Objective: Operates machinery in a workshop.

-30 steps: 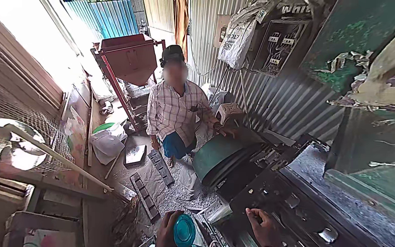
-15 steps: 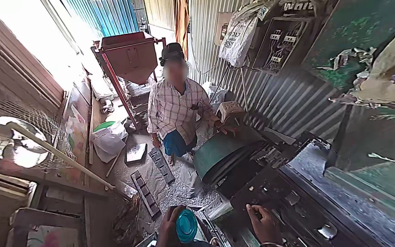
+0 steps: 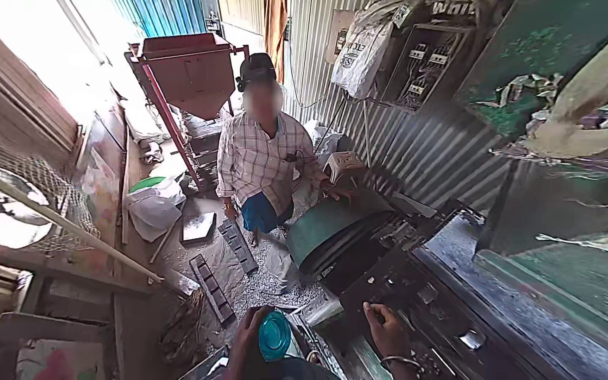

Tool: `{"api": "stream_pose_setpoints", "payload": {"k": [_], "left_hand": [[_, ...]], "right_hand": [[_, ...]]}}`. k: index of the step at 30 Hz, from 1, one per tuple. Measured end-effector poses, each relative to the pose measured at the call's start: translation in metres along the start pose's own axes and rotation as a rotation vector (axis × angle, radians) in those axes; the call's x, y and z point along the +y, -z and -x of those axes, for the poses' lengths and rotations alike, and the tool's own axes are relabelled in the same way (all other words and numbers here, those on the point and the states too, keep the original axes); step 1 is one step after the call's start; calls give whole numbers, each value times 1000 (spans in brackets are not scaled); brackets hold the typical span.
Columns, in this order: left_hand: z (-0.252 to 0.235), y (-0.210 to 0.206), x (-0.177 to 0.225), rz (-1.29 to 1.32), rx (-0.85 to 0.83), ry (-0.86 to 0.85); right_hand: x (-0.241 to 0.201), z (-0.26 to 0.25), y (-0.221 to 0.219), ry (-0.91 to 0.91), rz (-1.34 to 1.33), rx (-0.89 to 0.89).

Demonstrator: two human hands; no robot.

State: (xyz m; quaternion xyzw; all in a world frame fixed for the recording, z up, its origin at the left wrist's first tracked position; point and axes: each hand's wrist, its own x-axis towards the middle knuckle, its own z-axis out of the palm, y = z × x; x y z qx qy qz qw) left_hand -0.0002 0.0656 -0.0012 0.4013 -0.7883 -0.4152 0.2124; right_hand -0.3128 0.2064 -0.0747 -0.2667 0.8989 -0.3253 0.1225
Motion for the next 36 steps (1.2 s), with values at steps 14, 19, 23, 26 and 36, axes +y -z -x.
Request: {"api": "stream_pose_setpoints", "payload": {"k": [14,19,23,26,36], "left_hand": [[3,-2,-2,-8,23,12],[2,-5,-1,-20,44,-12],[2,-5,-2,-12,42,-7],[2,-6,-2,-16,44,-6],[2,-4,3,2,25,0]], "right_hand": [[-1,-1,2,-10,-142,-12],[-2,-1,6,-45,-181,8],[3,-3,4,-39,-192,18],[6,-4,3,-68,-206,11],[-1,-3,6,-59,-203,12]]}}
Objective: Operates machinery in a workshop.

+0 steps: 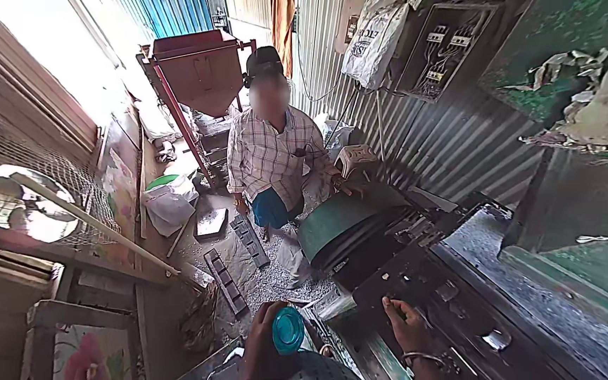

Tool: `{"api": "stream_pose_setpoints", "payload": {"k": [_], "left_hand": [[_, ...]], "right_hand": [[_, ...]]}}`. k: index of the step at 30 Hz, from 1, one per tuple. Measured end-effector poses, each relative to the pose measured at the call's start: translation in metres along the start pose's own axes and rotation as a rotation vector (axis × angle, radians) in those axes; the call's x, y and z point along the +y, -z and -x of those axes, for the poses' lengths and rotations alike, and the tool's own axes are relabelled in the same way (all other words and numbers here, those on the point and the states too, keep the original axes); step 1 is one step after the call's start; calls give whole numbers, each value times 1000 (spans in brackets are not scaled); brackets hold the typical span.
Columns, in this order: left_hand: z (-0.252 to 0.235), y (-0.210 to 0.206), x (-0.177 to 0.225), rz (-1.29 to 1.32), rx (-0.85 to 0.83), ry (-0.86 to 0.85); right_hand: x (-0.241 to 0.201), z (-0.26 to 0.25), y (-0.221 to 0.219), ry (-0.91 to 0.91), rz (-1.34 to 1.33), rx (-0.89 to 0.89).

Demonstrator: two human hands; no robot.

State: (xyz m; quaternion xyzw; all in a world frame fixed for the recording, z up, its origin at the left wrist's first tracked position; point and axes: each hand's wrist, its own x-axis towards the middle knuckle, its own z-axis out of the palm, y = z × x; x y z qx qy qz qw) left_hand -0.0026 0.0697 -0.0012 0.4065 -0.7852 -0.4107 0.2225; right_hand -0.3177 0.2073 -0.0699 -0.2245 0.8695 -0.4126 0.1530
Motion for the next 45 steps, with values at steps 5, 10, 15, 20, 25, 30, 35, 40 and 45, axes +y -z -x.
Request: {"api": "stream_pose_setpoints", "payload": {"k": [5,10,15,20,25,30,35,40,45], "left_hand": [[1,5,5,-16,-19,43],[3,-6,-2,-64,27,-57],[3,-2,-5,-76,69,-79],[5,-5,-9,-95,63,-89],[6,-4,-6,-79,57,-71],[9,-2,-11,-96,71,-71],[11,-4,-12,-96,67,-64],[9,-5,-10,-67,79,-58],[10,-5,-15,-60,74,-62]], "right_hand": [[-8,0,0,-5,-16,-6],[-7,-3,14,-144,-32,-43],[-9,-4,10,-175,-80,-39],[-7,-4,13,-180,-98,-45],[-6,-4,14,-180,-110,-38],[-8,-4,12,-191,-84,-84],[-11,-5,15,-222,-84,-142],[-7,-6,13,-191,-120,-114],[-8,-6,12,-124,49,-157]]}}
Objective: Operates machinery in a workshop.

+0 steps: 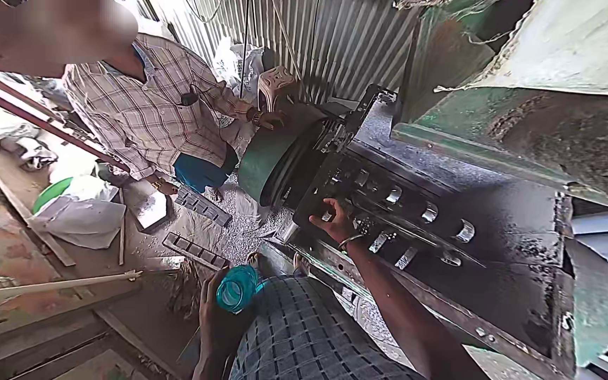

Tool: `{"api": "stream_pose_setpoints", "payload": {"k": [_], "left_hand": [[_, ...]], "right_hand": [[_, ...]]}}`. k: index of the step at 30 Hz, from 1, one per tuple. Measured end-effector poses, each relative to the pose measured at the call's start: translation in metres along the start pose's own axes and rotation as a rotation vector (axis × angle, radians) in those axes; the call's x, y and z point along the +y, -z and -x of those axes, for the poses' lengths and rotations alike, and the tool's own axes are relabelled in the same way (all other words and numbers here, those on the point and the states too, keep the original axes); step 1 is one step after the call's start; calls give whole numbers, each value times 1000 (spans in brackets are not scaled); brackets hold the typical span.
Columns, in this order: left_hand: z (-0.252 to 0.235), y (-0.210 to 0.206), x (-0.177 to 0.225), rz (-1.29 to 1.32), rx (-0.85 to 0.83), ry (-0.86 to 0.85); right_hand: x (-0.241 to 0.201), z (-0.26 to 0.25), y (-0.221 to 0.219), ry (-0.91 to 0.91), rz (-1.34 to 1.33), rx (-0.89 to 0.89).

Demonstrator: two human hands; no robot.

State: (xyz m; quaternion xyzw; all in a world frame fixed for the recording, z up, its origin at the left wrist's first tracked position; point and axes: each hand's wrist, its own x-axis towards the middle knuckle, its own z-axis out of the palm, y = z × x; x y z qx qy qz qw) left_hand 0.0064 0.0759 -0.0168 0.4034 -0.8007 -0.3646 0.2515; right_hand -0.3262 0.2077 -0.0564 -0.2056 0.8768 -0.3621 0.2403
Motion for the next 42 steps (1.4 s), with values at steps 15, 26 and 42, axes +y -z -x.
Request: {"api": "stream_pose_setpoints", "payload": {"k": [15,26,42], "left_hand": [[-2,-1,4,-16,-27,36],[-4,7,8,32,-97,136],[-15,6,7,45,-128,41]], "right_hand": [[0,4,-8,108,195,74],[28,-5,-24,138,109,175],[16,-1,-15,95,143,110]]}}
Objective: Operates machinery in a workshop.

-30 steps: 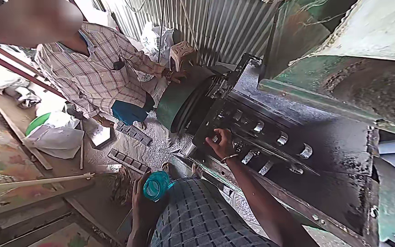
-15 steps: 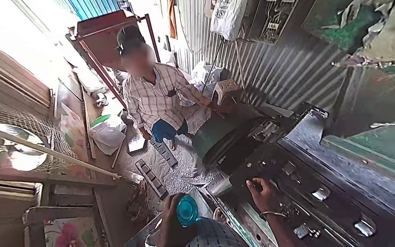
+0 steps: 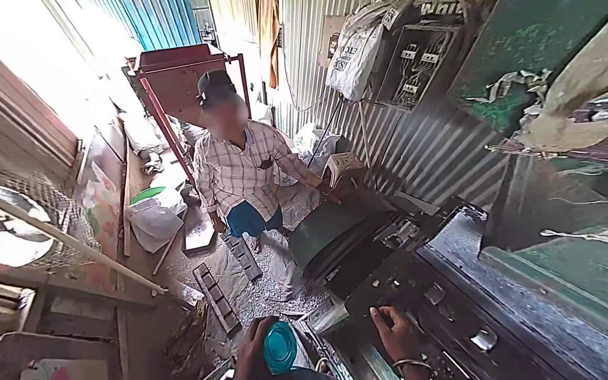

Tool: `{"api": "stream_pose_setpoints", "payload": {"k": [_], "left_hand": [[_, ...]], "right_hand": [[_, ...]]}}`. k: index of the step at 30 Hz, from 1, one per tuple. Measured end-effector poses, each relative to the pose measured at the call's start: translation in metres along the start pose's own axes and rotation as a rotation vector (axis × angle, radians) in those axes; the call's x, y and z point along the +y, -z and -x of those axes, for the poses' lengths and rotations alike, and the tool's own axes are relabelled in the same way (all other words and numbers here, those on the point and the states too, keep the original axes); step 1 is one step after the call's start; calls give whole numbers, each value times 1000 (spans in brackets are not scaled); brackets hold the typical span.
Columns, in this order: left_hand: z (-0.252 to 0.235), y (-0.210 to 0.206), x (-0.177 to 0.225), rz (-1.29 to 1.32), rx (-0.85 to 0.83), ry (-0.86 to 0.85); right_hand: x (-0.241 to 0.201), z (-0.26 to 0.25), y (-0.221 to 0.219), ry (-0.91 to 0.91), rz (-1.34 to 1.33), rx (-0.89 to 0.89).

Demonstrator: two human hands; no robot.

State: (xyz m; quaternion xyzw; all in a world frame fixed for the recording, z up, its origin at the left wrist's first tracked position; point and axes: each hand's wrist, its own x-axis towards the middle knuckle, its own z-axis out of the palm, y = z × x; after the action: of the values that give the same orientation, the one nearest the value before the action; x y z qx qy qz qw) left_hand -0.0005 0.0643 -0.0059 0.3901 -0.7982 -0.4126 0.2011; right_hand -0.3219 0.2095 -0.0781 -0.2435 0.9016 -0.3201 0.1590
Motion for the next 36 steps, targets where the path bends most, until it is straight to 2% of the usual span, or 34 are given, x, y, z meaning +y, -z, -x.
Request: {"api": "stream_pose_setpoints", "payload": {"k": [4,11,17,36], "left_hand": [[3,2,-1,26,3,34],[0,-2,6,64,-11,53],[0,-5,0,40,25,17],[-5,-3,-1,21,-14,8]], "right_hand": [[0,0,-4,23,-23,-44],[-7,0,3,18,-5,-3],[-12,3,3,23,-11,-15],[-9,2,-2,67,-26,-16]]}}
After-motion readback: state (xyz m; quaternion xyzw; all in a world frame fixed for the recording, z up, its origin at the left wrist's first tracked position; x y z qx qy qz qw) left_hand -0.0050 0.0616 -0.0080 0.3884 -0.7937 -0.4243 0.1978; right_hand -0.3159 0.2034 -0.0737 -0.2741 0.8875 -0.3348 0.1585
